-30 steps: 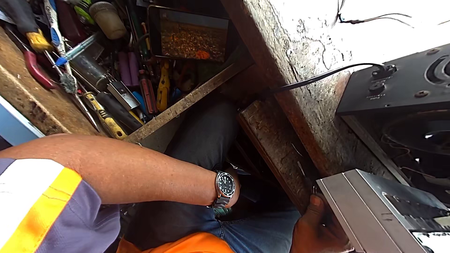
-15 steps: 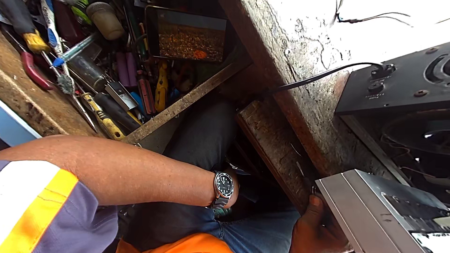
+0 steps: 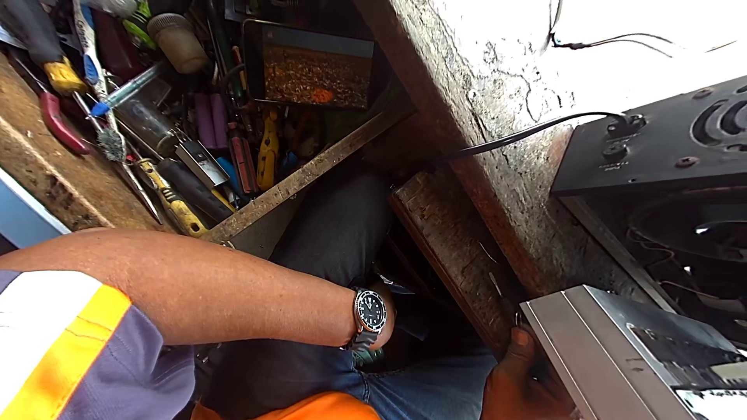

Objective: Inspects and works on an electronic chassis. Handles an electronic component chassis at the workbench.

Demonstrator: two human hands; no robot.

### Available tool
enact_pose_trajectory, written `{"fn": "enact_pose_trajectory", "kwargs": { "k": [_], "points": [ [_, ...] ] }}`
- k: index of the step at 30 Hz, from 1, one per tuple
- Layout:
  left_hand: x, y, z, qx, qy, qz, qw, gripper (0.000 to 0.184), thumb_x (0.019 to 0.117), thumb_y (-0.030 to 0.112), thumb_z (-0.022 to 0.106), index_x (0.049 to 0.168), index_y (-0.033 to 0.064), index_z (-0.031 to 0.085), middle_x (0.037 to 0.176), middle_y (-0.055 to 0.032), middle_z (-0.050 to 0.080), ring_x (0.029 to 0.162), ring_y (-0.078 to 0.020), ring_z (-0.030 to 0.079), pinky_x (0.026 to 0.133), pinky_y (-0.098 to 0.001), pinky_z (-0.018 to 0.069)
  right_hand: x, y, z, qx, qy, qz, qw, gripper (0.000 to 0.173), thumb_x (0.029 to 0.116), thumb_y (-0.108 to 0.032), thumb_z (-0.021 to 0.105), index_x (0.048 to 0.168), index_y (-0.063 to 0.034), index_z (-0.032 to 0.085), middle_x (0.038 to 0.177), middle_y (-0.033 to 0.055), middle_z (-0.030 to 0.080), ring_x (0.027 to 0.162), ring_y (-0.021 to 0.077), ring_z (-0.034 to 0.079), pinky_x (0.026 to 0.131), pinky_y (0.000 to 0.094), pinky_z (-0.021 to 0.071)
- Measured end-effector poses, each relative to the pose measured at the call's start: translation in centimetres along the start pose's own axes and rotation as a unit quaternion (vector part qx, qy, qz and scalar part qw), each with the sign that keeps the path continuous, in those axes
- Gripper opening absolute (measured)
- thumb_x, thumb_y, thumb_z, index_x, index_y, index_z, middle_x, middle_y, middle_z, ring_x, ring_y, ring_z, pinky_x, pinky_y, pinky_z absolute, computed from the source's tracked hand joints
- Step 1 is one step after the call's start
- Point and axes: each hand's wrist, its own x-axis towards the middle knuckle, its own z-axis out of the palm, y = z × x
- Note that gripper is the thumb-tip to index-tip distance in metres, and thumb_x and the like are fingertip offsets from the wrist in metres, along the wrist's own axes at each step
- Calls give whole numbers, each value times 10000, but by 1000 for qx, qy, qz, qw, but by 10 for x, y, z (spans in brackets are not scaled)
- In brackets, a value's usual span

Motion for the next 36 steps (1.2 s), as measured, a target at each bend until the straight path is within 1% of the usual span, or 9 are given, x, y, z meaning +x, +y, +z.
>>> {"fn": "enact_pose_trajectory", "kwargs": {
  "k": [6, 10, 12, 14, 16, 20, 25, 32, 36],
  "points": [
    [7, -3, 9, -3, 35, 13, 999, 137, 965, 53, 583, 1032, -46, 650, 1066, -216, 639, 1020, -371, 637, 858, -528, 506, -1, 1, 1, 20, 2, 2, 1000, 124, 911, 47, 669, 969, 155, 653, 929, -31, 725, 959, -132, 658, 907, 78, 523],
    [-15, -2, -4, -17, 11, 5, 1000, 215, 994, 32, 563, 1167, -68, 643, 1178, -230, 637, 1118, -382, 622, 932, -526, 492, 0, 0, 2, 23, 6, -1, 1000, 112, 903, 56, 672, 961, 150, 650, 926, -42, 725, 958, -131, 659, 907, 75, 521],
    [10, -3, 12, -7, 36, 11, 999, 164, 969, 50, 569, 1060, -58, 653, 1080, -220, 645, 1029, -377, 641, 859, -529, 512, 0, 1, 2, 18, 9, -3, 1000, 117, 903, 51, 676, 961, 151, 651, 922, -35, 725, 952, -128, 662, 902, 76, 525],
    [21, -5, 22, -23, 60, 9, 998, 156, 980, 60, 563, 1039, -54, 651, 1049, -219, 646, 1005, -371, 648, 848, -529, 512, -1, 3, 1, 10, 11, -1, 1000, 141, 904, 41, 681, 970, 160, 648, 928, -10, 728, 952, -118, 666, 903, 78, 525],
    [22, -6, 24, -16, 64, 15, 998, 149, 980, 63, 568, 1030, -49, 653, 1030, -211, 646, 985, -362, 651, 834, -523, 514, -1, 6, 0, 3, 9, -6, 1000, 172, 911, 26, 682, 989, 175, 649, 943, 17, 732, 961, -106, 668, 906, 84, 522],
    [15, -5, 15, -4, 40, 20, 999, 136, 965, 58, 585, 1023, -43, 654, 1034, -205, 645, 989, -362, 650, 830, -523, 518, 0, 2, 1, 12, 10, -6, 1000, 130, 903, 45, 681, 972, 152, 653, 932, -22, 731, 962, -128, 662, 907, 73, 521],
    [20, -5, 23, -14, 66, 8, 998, 147, 980, 63, 564, 1031, -42, 653, 1032, -202, 648, 985, -352, 651, 833, -512, 514, 0, 1, 2, 22, 10, -2, 1000, 122, 905, 50, 674, 979, 144, 653, 939, -33, 730, 957, -119, 668, 904, 81, 529],
    [8, -5, 11, 13, 37, 21, 999, 119, 947, 59, 610, 1008, -32, 658, 1031, -196, 642, 978, -356, 646, 827, -520, 517, -1, 10, -1, -1, 7, -14, 1000, 203, 917, -1, 689, 998, 182, 657, 945, 49, 736, 952, -88, 678, 907, 90, 523],
    [5, -3, 8, 15, 27, 10, 999, 130, 952, 68, 608, 1020, -31, 658, 1044, -200, 642, 989, -358, 649, 829, -518, 523, -1, 9, -1, 6, 3, -11, 1000, 177, 918, 11, 683, 997, 168, 658, 947, 34, 738, 953, -86, 681, 905, 95, 532]
  ]
}}
